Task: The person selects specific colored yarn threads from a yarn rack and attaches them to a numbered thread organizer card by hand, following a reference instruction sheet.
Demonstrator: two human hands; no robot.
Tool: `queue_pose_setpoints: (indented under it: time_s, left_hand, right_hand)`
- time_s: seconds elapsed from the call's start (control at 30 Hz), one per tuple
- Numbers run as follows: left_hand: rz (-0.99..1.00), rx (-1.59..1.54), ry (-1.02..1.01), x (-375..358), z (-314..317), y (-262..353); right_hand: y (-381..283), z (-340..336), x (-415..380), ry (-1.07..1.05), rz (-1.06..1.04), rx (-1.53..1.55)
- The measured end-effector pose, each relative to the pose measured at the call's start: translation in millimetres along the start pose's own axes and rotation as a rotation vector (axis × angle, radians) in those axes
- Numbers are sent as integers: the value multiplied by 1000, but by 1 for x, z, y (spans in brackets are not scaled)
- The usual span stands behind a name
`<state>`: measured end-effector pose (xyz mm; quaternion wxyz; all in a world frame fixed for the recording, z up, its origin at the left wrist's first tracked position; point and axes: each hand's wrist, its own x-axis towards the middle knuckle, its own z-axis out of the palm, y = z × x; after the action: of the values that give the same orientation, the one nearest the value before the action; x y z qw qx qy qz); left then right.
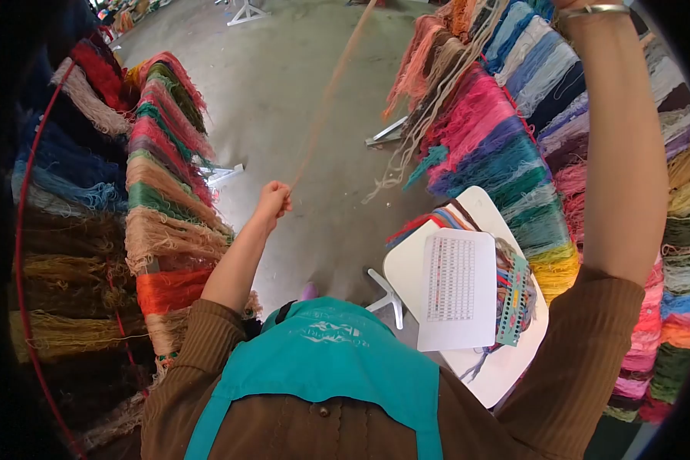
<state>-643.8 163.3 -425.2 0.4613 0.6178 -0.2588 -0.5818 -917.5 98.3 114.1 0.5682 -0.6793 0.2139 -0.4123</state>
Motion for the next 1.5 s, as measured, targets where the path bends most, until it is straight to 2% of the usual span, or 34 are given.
queue_pose_setpoints:
  time_s: [0.17, 0.33, 0.43, 0.5, 0.53, 0.6, 0.63, 0.7, 0.73, 0.77, 0.8, 0.83, 0.87, 0.9, 0.97, 1.07, 1.1, 1.17, 1.23, 1.3, 1.37, 1.43, 1.5]
  left_hand:
    - [-93, 41, 131, 26, -46, -73]
    - [-117, 125, 179, 25, -66, -108]
    - [-99, 242, 153, 24, -74, -114]
    - [-161, 425, -224, 14, -79, -97]
    - [-157, 428, -224, 13, -84, -90]
    - [-167, 543, -406, 13, -100, -71]
    - [-179, 588, -330, 25, -112, -64]
    - [42, 870, -192, 74, -146, -52]
    - [238, 1010, 25, 76, -142, -27]
    - [435, 1140, 248, 64, -133, 11]
    - [534, 953, 324, 53, -117, 47]
    - [579, 562, 275, 14, -82, 92]
    - [636, 313, 85, -34, -47, 135]
    - [748, 96, -137, -66, -19, 163]
    - [731, -33, -470, -116, 24, 192]
    - [572, -51, -722, -144, 61, 192]
    - [567, -48, -722, -136, 59, 183]
    - [397, 266, -714, -114, 40, 161]
    - [364, 11, -552, -108, 13, 157]
    - [403, -183, -527, -99, -25, 165]
    - [435, -245, -347, -101, -51, 179]
    - [412, -254, -379, -95, -77, 188]
    - [408, -225, -278, -94, -88, 190]
  right_hand:
    - [-26, -2, 12, 3, -16, 85]
    - [-29, 2, 17, -19, -57, 27]
    - [-19, 4, 19, -74, -13, 0]
    - [-8, 6, 19, -117, 30, -49]
    - [-1, 6, 20, -166, 46, -123]
    - [13, 7, 21, -226, 96, -137]
    - [22, 9, 18, -262, 135, -140]
    - [57, 5, 24, -669, 248, 136]
    - [48, 23, 1, -305, 302, -189]
    - [76, 10, 20, -676, 83, -138]
    - [104, -1, 38, -1034, -116, 4]
    - [104, 12, 14, -683, 99, -185]
    - [103, 26, -9, -324, 346, -274]
    - [111, 32, -15, -334, 359, -272]
    - [132, 31, -19, -374, 428, -167]
    - [151, 23, -28, -323, 468, -118]
    - [159, 12, -31, -321, 469, -112]
    - [177, -12, -42, -249, 462, -161]
    - [198, -38, -62, -208, 500, -240]
    - [224, -57, -85, -233, 586, -254]
    - [250, -74, -103, -259, 705, -167]
    - [267, -77, -116, -256, 715, -57]
    - [294, -83, -124, -259, 654, 43]
